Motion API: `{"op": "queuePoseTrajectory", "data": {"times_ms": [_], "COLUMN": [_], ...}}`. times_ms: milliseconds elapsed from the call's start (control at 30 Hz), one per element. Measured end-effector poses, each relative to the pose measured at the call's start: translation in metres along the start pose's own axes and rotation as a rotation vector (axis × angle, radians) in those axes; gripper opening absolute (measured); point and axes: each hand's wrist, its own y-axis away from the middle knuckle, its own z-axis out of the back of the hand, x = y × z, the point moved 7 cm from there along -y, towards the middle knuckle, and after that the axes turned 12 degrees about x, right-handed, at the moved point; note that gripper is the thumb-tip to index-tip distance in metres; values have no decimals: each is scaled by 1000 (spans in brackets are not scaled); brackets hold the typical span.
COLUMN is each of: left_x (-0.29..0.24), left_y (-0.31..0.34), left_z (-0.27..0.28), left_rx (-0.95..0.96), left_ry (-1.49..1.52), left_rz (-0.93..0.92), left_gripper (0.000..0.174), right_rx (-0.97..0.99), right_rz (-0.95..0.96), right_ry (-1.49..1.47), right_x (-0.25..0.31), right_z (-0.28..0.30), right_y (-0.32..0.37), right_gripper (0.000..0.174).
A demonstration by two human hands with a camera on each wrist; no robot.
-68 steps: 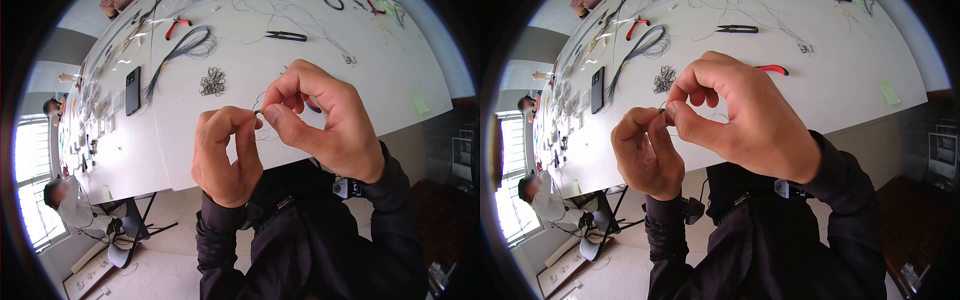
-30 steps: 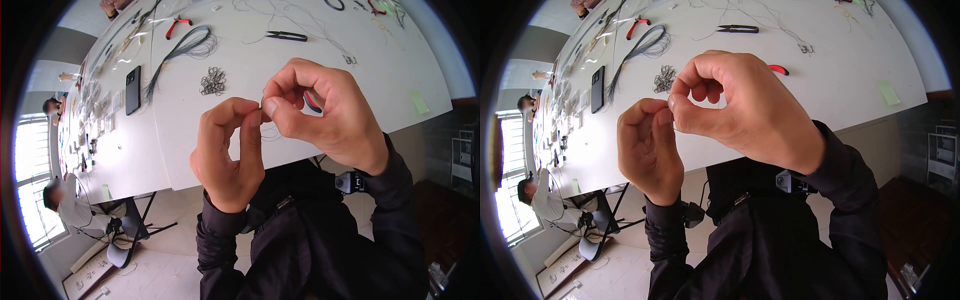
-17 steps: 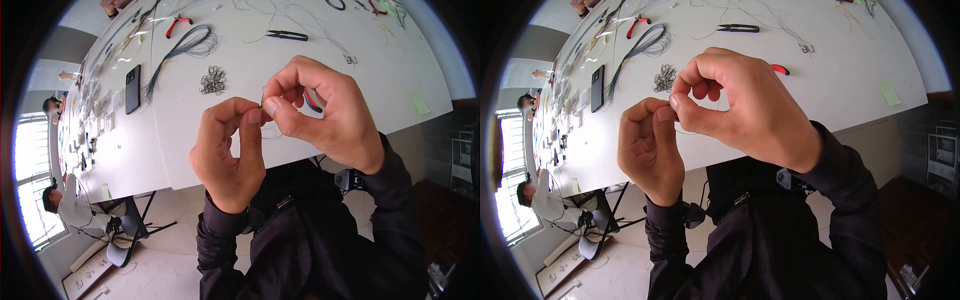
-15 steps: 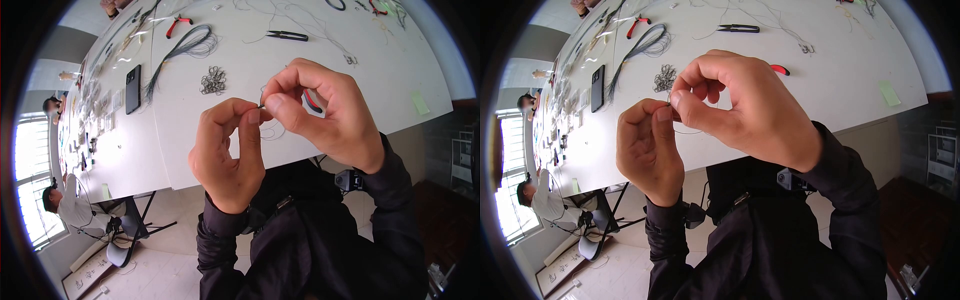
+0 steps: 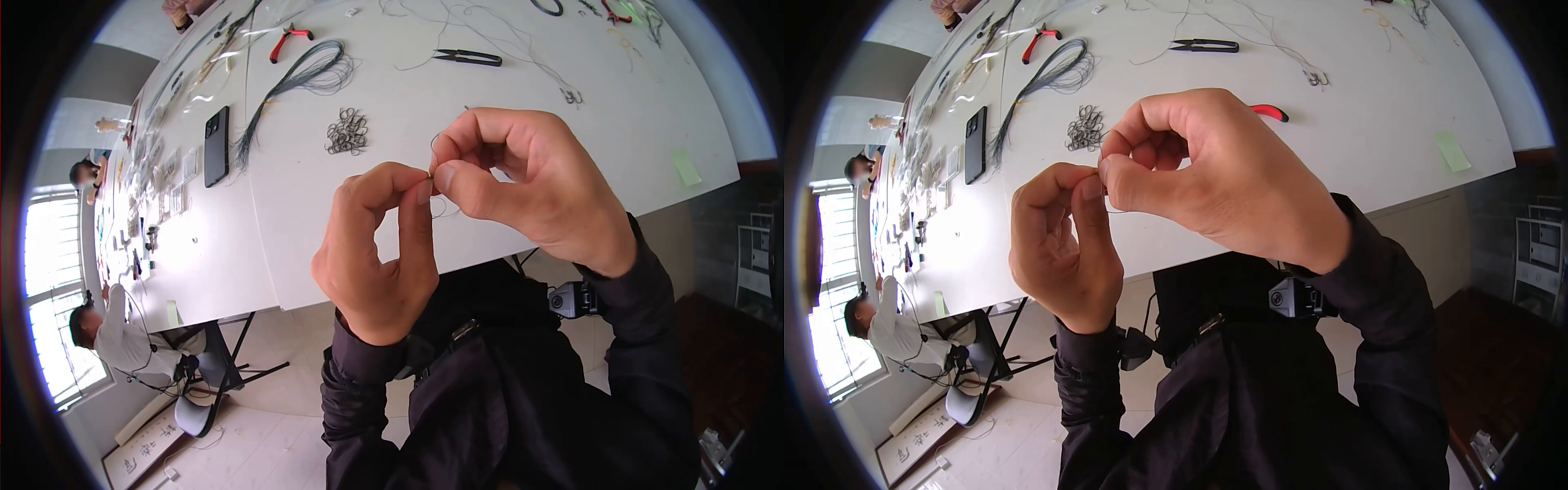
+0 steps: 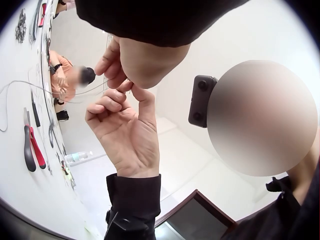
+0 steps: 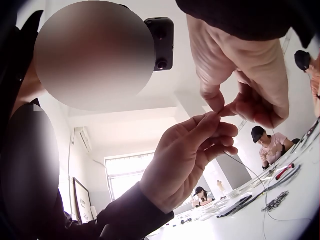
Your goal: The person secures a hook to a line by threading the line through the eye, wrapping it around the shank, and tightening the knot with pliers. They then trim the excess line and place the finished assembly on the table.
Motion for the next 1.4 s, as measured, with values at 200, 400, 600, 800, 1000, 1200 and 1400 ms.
{"op": "queuePoseTrajectory", "data": {"times_ms": [200, 400, 600, 800, 1000, 1200, 1400], "left_x": [3, 5, 8, 8, 9, 2, 3], "left_y": [2, 2, 1, 1, 1, 1, 2], "left_z": [-2, 0, 1, 2, 3, 5, 3], "left_rx": [85, 58, 13, -18, -36, -47, -32], "left_ry": [172, 185, 181, 166, 142, 68, 116], "left_rz": [104, 102, 96, 104, 99, 60, 72], "left_gripper": [11, 11, 14, 14, 14, 15, 15], "right_rx": [-3, -163, 19, -56, -92, -92, -63], "right_rz": [-42, 410, 272, 168, 143, 26, 1], "right_ry": [49, 555, 373, 299, 351, 11, -62], "right_x": [8, 22, 18, 16, 11, 0, -2], "right_z": [3, 8, 5, -2, -7, -10, -9], "right_y": [2, 1, 2, 13, 15, 10, 5], "right_gripper": [20, 17, 13, 13, 14, 14, 16]}}
